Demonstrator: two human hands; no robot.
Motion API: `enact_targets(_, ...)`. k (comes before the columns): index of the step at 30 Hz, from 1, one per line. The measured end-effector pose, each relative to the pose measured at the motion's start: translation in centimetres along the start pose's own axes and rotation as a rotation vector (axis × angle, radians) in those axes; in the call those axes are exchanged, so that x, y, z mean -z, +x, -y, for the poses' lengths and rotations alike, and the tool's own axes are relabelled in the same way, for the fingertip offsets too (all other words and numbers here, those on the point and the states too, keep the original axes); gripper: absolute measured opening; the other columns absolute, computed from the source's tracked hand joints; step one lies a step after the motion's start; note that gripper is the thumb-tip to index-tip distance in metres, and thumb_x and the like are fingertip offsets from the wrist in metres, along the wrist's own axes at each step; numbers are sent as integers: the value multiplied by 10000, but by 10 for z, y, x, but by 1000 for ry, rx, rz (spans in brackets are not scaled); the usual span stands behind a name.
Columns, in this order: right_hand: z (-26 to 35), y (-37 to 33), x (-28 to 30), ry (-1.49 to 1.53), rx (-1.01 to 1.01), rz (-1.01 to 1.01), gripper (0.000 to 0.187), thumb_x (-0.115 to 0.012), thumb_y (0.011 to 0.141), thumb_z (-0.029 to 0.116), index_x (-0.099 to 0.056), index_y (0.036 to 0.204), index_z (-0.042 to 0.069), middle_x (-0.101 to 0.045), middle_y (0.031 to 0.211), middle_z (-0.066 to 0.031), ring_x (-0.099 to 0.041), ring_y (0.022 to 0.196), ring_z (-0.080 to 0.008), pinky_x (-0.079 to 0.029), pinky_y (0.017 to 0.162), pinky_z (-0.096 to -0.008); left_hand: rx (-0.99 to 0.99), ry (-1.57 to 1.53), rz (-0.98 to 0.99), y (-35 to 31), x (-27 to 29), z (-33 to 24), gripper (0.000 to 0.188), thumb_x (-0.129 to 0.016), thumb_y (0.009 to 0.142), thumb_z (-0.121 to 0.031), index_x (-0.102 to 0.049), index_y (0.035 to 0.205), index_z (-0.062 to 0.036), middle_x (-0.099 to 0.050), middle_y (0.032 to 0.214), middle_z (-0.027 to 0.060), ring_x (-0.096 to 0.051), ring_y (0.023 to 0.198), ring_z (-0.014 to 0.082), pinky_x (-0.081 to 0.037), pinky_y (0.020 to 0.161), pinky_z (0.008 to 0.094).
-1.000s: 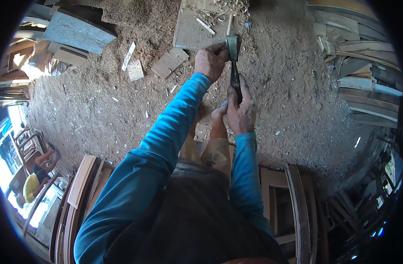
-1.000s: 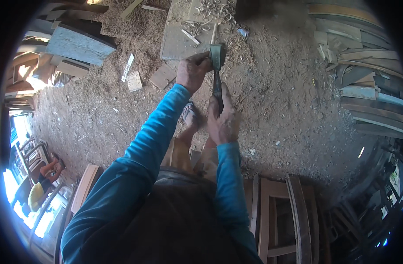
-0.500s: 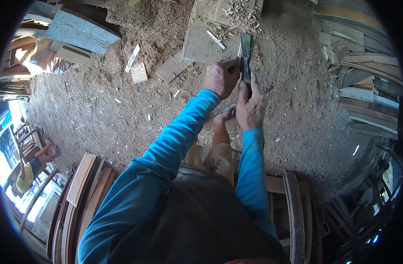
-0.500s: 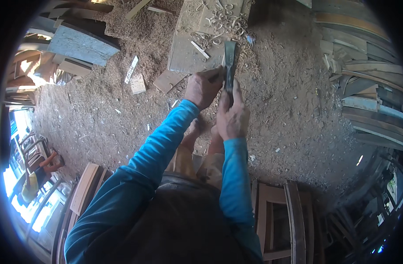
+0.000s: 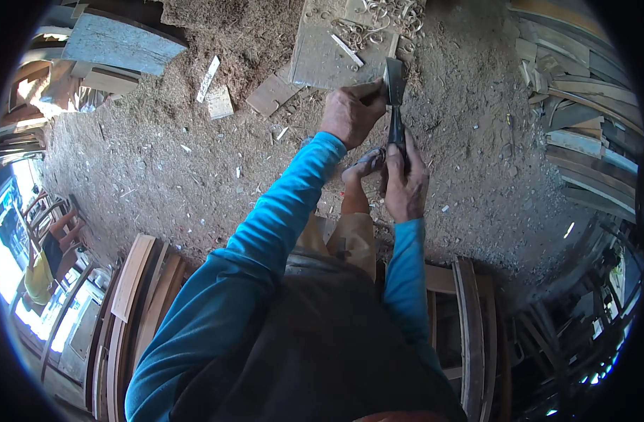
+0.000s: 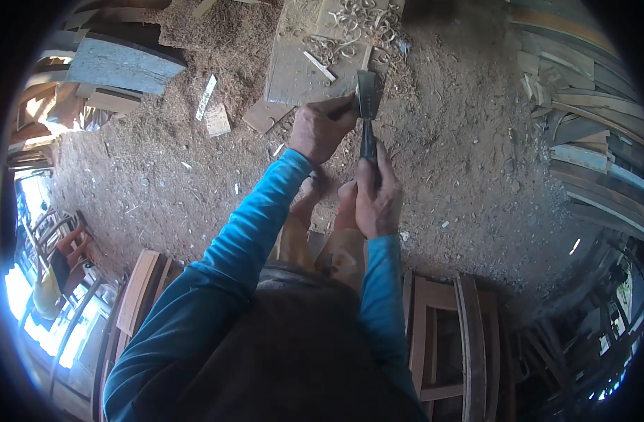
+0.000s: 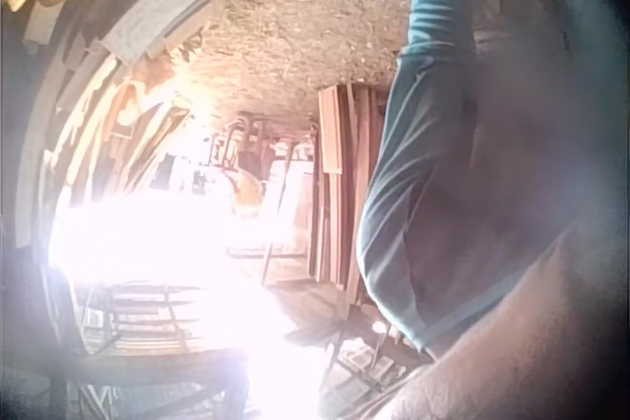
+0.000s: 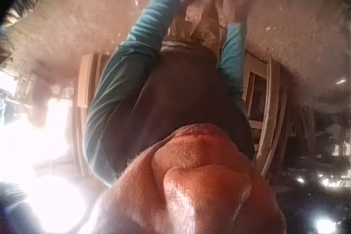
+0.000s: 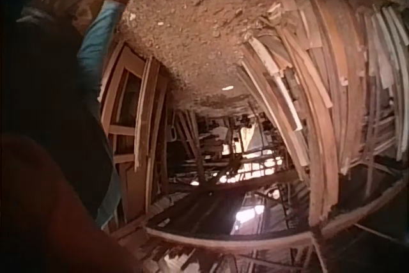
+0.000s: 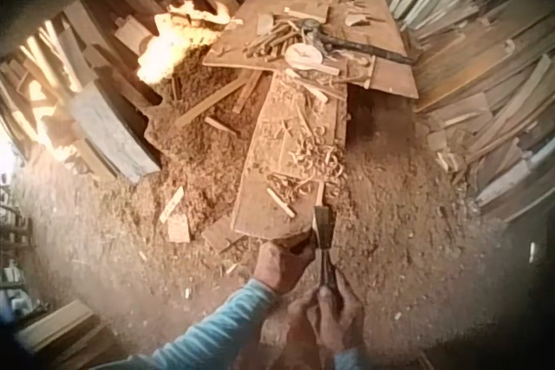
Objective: The person uses a chisel to shave thin strips from a piece of wood, repeatedly striking the tool with their hand to remove material from the surface.
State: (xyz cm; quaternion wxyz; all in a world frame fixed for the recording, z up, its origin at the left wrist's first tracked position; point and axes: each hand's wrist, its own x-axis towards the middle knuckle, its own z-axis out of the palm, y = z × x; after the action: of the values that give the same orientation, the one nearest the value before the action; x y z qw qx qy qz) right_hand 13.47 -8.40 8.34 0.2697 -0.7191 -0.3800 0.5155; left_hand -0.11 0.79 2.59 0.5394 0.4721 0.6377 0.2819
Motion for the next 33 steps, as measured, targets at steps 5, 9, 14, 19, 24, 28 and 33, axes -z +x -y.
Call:
enact_targets(5,-1,6,-9,-87,131,-96,453,-538,1036,242,-534,1429,16,-704,1097,-172,-677,924,-245,-536,817,-383,-14,22,-13,-1,-1,-7,426,-730,917,-240,-687,1256,14,-768,1058,187,-723,944,128,-564,853,291)
enact_targets(9,12,50,-4,46,138,-32,456,-542,1035,318,-585,1375,17,-706,1144,-188,-677,998,-268,-523,881,-394,-35,-40,-48,0,-5,1,373,-713,912,-247,-717,1197,-6,-754,985,217,-759,923,191,-582,823,316)
enact_targets(14,-2,6,-2,-23,112,-5,508,-542,1032,352,-552,1429,35,-707,1131,-189,-684,1001,-269,-536,879,-413,-93,-19,-54,1,-3,10,372,-708,908,-236,-716,1191,5,-759,1004,211,-753,929,178,-582,835,316)
enact_targets(19,22,37,5,27,-74,45,514,-529,1034,390,-568,1412,45,-714,1114,-196,-688,990,-280,-534,860,-426,13,-36,11,2,-6,5,429,-721,924,-231,-679,1258,36,-767,1080,177,-712,981,136,-558,875,292)
enact_targets(24,22,21,4,-72,135,-29,497,-534,1020,391,-587,1395,70,-713,1137,-216,-696,1036,-342,-531,876,-439,-85,-32,-55,1,-1,4,380,-723,900,-245,-721,1192,-2,-763,1006,207,-753,934,180,-580,844,312)
enact_targets(28,8,24,-6,-148,212,-90,481,-525,1022,393,-595,1374,73,-705,1139,-240,-700,1032,-405,-541,879,-474,-58,-26,-72,4,-5,11,395,-735,888,-254,-723,1193,-4,-766,1013,200,-751,940,175,-578,843,303)
enact_targets(33,26,30,3,-202,166,-61,478,-507,1037,392,-606,1321,20,-697,1132,-257,-685,1044,-429,-539,872,-473,-58,-25,-37,2,-3,6,412,-736,878,-252,-719,1201,2,-764,1035,199,-750,958,180,-576,860,306)
